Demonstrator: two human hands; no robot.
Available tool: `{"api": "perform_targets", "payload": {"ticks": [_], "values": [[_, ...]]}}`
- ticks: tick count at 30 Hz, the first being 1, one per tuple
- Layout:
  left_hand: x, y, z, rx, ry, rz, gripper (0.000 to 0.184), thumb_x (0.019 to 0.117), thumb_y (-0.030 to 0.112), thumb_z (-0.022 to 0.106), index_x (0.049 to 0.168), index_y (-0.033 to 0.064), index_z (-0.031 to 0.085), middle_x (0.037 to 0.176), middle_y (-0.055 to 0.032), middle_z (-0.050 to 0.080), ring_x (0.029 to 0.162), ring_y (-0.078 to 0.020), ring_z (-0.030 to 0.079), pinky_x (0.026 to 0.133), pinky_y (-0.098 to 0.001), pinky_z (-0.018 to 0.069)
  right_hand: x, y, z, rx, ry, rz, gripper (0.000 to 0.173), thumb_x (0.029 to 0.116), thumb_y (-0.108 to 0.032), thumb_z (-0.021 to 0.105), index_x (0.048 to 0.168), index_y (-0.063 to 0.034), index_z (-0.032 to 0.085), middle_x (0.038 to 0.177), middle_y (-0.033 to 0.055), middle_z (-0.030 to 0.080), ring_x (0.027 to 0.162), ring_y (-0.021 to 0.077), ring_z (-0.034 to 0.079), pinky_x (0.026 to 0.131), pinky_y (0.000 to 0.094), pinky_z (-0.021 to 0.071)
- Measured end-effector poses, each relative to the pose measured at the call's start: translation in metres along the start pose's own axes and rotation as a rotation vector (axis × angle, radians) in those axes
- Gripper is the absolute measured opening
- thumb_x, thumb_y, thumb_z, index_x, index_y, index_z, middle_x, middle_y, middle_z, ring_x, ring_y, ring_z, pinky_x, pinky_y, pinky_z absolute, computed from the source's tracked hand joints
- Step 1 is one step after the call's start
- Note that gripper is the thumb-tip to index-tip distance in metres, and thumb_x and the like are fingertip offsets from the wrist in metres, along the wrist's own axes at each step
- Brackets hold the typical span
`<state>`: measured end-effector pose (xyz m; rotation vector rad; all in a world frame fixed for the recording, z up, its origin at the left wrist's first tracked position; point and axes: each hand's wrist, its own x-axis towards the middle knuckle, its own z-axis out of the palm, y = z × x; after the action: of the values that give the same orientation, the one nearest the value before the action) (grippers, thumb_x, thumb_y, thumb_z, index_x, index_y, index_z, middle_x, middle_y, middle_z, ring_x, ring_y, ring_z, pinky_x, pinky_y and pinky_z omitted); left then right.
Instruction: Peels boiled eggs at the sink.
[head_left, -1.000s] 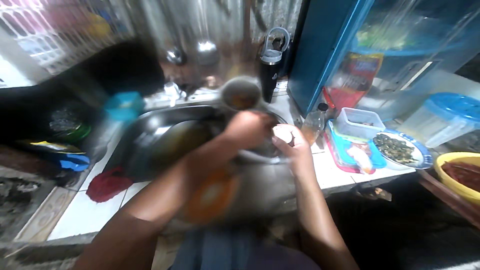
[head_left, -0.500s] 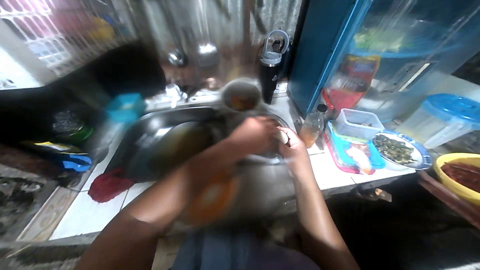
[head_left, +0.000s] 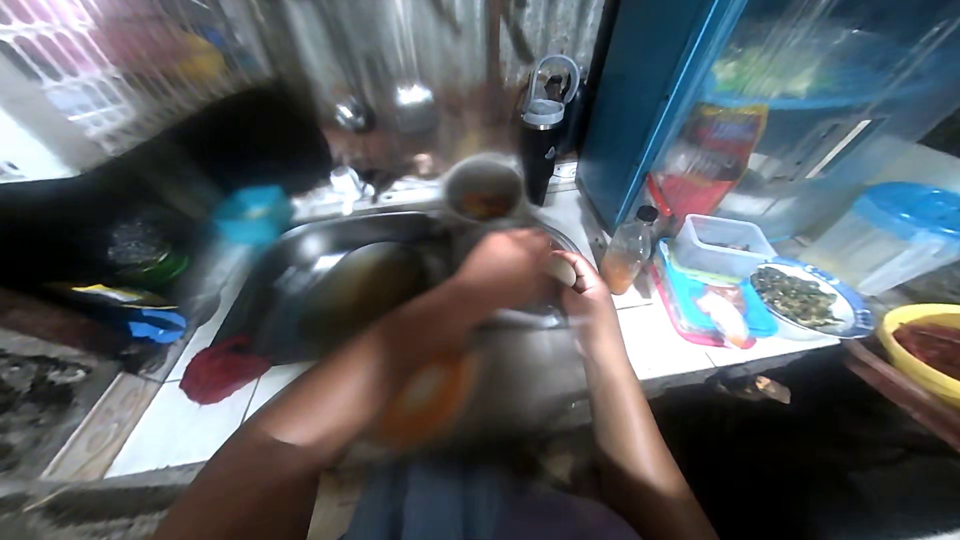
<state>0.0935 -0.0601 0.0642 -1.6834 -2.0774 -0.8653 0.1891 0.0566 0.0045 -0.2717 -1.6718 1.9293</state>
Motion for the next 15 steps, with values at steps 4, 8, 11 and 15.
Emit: {"api": "perform_targets", "payload": {"ticks": [4,8,11,15], "values": [[0.005,0.0,0.004,0.053,0.04,-0.138,0.016,0.0975,0.001,0.058,0.104,-0.0059,0.071,0.101,-0.0232,0.071,0.094,-0.0387,0.071,0.083,-0.0538,0.0572,0.002,0.005,-0.001,0.031,0.003,0.024,0.041,0.0928,0.007,0.059,0.133,0.0028,0.055,0.104,0.0117,0.072,0.078,0.0165,0.073,0.066,0.0305,0.0628],[0.014,-0.012,0.002,0.014,-0.247,-0.38,0.023,0.103,0.004,0.054,0.118,-0.0052,0.068,0.118,-0.0255,0.068,0.111,-0.0409,0.066,0.098,-0.0557,0.0511,0.006,0.009,-0.004,0.129,0.041,0.086,0.046,0.0916,0.006,0.065,0.136,0.0007,0.055,0.1,0.0104,0.068,0.075,0.0125,0.067,0.066,0.025,0.0584],[0.019,-0.021,0.007,0.033,-0.661,-0.559,0.043,0.1029,0.003,0.051,0.145,0.0035,0.053,0.142,-0.0258,0.055,0.13,-0.0426,0.055,0.108,-0.058,0.044,0.008,0.011,-0.006,0.264,0.054,0.116,0.037,0.1005,0.0,0.053,0.137,0.0024,0.05,0.101,0.0122,0.069,0.076,0.0129,0.066,0.069,0.0246,0.0565],[0.009,-0.009,0.006,-0.182,-0.316,-0.435,0.032,0.105,0.014,0.055,0.133,0.0028,0.066,0.127,-0.0201,0.067,0.118,-0.0325,0.064,0.105,-0.0491,0.0479,0.01,0.009,-0.006,0.283,0.135,0.094,0.031,0.108,-0.006,0.04,0.136,0.0037,0.049,0.103,0.0099,0.066,0.076,0.0126,0.067,0.068,0.0256,0.0584]]}}
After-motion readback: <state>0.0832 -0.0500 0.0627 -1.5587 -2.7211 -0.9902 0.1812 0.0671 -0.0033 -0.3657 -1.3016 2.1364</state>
